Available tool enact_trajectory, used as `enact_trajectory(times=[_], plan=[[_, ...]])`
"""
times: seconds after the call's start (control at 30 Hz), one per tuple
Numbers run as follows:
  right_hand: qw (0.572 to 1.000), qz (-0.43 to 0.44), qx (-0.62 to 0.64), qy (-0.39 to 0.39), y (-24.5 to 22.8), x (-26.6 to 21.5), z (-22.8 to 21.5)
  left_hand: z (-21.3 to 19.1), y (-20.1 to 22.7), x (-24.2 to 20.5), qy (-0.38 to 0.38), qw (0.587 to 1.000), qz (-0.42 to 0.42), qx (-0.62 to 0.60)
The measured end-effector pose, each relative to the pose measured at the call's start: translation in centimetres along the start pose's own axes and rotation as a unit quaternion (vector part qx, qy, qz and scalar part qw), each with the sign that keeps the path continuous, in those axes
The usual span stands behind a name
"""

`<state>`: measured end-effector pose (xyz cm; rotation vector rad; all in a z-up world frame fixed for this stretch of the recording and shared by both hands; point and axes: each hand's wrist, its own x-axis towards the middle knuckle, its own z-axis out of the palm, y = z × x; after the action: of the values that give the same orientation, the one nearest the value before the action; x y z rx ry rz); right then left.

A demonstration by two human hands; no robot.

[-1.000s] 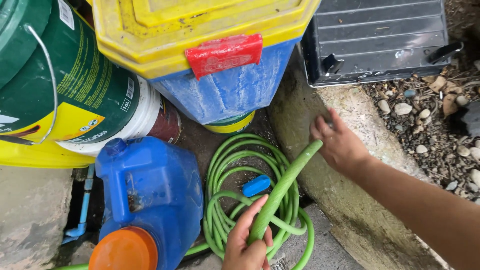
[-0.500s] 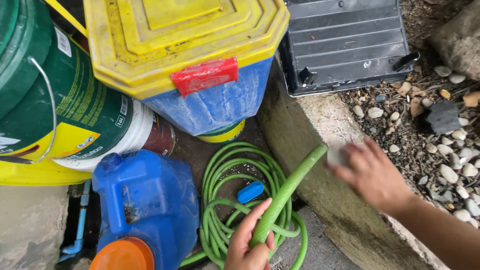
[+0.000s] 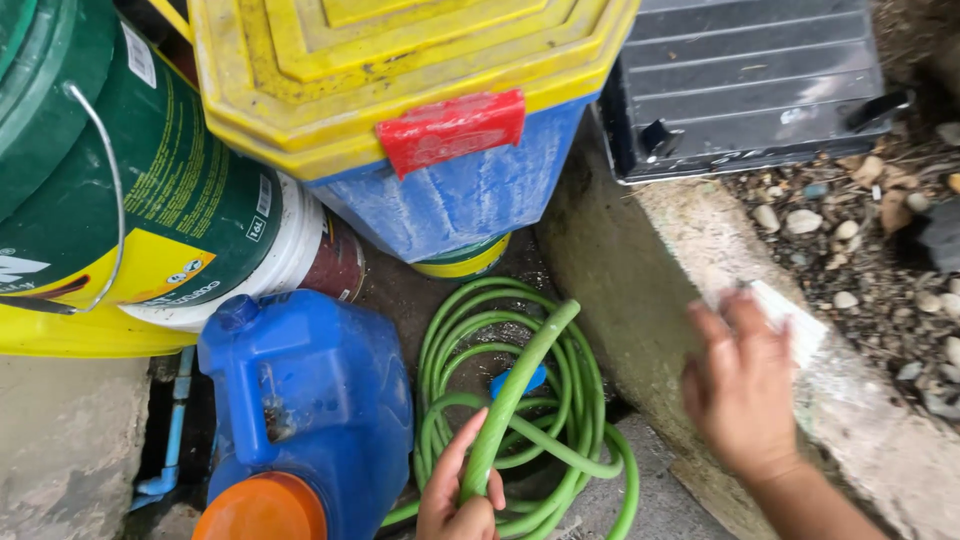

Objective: Scrubbing a green garden hose with a brush in an outdoor utility area.

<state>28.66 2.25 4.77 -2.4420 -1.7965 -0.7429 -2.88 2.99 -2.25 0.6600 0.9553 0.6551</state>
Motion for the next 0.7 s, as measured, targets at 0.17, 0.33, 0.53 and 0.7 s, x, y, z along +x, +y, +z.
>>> enact_trajectory(times=[0.17, 0.33, 0.53, 0.7], plan=[[0.949, -0.16, 0.257, -0.092, -8.2, -4.1, 8.8, -4.6, -2.8, 1.3, 0.024, 0.999, -0.019, 0.011], [0.883, -0.251, 0.236, -0.319, -15.1, -9.6, 24.2, -7.0, -5.3, 2.0, 0.07, 0.997, -0.014, 0.03], [0.856, -0.319, 0.179, -0.366, -19.9, -11.1, 31.3, -10.3, -10.1, 2.5, 0.086, 0.996, -0.017, -0.034], [0.798, -0.354, 0.06, -0.484, -20.8, -13.1, 34.4, -11.6, -12.4, 3.4, -0.008, 0.998, -0.039, -0.04]])
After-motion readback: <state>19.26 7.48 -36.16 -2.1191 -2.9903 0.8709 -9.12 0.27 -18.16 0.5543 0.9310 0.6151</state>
